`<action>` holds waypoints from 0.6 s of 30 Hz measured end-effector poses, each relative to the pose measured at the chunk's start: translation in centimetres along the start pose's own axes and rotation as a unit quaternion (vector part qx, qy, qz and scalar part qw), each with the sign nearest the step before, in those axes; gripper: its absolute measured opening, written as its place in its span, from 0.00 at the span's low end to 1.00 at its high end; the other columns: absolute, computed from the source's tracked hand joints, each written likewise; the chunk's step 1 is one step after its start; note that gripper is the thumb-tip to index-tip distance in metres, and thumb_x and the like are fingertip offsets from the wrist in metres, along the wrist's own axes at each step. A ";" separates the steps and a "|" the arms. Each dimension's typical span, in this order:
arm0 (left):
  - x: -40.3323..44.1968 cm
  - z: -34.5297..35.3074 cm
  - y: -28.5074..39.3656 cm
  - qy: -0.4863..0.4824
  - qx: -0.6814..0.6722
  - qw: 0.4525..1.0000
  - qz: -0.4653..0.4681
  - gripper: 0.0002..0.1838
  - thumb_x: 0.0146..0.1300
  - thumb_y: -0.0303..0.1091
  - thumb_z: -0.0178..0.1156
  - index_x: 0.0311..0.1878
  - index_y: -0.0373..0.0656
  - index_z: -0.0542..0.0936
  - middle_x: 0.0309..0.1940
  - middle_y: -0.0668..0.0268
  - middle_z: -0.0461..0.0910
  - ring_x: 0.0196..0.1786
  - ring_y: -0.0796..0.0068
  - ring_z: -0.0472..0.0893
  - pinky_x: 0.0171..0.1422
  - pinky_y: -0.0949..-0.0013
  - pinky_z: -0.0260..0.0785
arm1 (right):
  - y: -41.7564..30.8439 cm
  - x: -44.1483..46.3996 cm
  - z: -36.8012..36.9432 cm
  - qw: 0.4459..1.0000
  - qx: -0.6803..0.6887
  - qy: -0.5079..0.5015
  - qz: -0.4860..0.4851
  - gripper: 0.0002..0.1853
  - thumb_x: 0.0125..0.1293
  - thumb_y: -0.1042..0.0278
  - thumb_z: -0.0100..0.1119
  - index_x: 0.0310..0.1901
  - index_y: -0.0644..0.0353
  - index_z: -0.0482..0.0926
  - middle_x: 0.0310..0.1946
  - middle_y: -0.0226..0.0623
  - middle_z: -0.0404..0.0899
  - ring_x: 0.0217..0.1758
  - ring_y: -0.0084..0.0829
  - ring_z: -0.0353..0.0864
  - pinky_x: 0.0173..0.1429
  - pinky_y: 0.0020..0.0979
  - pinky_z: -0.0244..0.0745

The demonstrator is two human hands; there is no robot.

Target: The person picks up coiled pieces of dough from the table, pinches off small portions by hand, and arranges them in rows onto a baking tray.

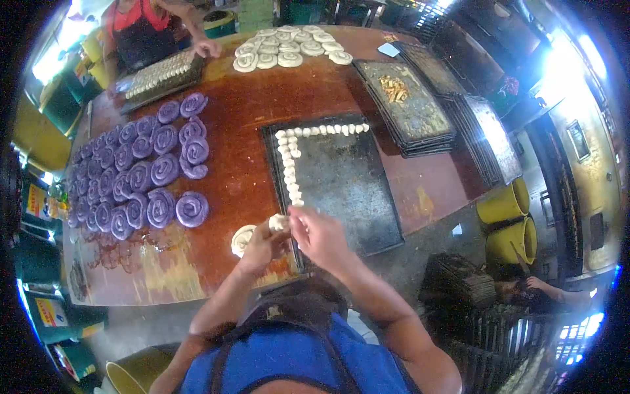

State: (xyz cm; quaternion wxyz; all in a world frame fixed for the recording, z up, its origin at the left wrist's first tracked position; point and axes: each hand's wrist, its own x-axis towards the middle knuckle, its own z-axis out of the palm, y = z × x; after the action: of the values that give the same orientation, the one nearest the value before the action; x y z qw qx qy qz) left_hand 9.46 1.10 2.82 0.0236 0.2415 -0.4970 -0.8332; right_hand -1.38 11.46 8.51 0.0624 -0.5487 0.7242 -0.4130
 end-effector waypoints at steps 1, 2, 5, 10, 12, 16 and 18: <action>0.0 0.4 -0.1 0.011 0.152 0.985 0.081 0.11 0.69 0.32 0.51 0.50 0.39 0.77 0.36 0.66 0.81 0.39 0.73 0.80 0.37 0.68 0.73 | 0.0 0.7 -0.5 1.000 -0.022 -0.006 0.008 0.08 0.63 0.73 0.58 0.43 0.65 0.80 0.34 0.41 0.83 0.24 0.28 0.80 0.27 0.30 0.77; 0.3 0.9 0.2 0.022 0.301 0.939 0.163 0.10 0.68 0.29 0.50 0.48 0.40 0.78 0.37 0.66 0.81 0.38 0.74 0.80 0.37 0.70 0.72 | 0.3 1.3 -0.8 0.999 -0.043 -0.011 0.011 0.07 0.64 0.70 0.59 0.39 0.65 0.79 0.31 0.40 0.83 0.24 0.28 0.80 0.26 0.31 0.76; -1.0 2.5 4.1 0.011 0.176 0.978 0.108 0.08 0.67 0.28 0.50 0.38 0.38 0.78 0.32 0.65 0.79 0.34 0.74 0.78 0.35 0.70 0.70 | 2.0 2.6 -1.8 0.987 0.121 -0.089 0.064 0.10 0.65 0.65 0.60 0.27 0.58 0.75 0.27 0.36 0.81 0.25 0.24 0.79 0.26 0.30 0.74; 1.9 -2.8 4.8 0.113 -0.163 0.933 0.299 0.16 0.69 0.45 0.50 0.36 0.41 0.74 0.25 0.69 0.73 0.28 0.80 0.73 0.32 0.73 0.68 | 11.2 5.5 -1.7 0.947 0.131 -0.100 0.274 0.07 0.63 0.68 0.62 0.32 0.62 0.77 0.29 0.33 0.82 0.28 0.21 0.79 0.26 0.28 0.73; 3.4 -1.6 2.9 0.074 -0.128 0.952 0.269 0.13 0.69 0.41 0.53 0.43 0.39 0.75 0.26 0.69 0.76 0.30 0.80 0.77 0.30 0.75 0.70 | 18.3 8.1 2.1 0.978 0.098 -0.019 0.183 0.06 0.62 0.70 0.64 0.34 0.63 0.78 0.33 0.38 0.84 0.28 0.26 0.81 0.30 0.31 0.75; 2.9 0.8 2.1 0.170 -0.027 0.984 0.049 0.12 0.69 0.38 0.53 0.42 0.38 0.77 0.23 0.69 0.76 0.25 0.79 0.76 0.26 0.78 0.68 | 22.8 10.6 5.1 0.997 0.048 0.005 0.065 0.10 0.61 0.69 0.65 0.39 0.64 0.78 0.35 0.44 0.83 0.27 0.33 0.81 0.34 0.34 0.76; 3.7 -1.6 -0.3 0.207 -0.269 0.925 0.172 0.11 0.70 0.35 0.52 0.46 0.37 0.77 0.25 0.67 0.77 0.26 0.80 0.76 0.26 0.78 0.68 | 23.5 10.8 6.1 0.996 -0.035 -0.009 0.079 0.17 0.60 0.67 0.67 0.48 0.65 0.77 0.33 0.46 0.82 0.30 0.36 0.82 0.37 0.34 0.78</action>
State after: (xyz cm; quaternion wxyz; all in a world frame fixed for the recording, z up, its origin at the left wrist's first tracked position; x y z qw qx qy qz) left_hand 6.90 -1.05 0.51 0.3329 0.3037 -0.2724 -0.8501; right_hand -19.74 0.41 -7.16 0.0825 -0.4956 0.7784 -0.3763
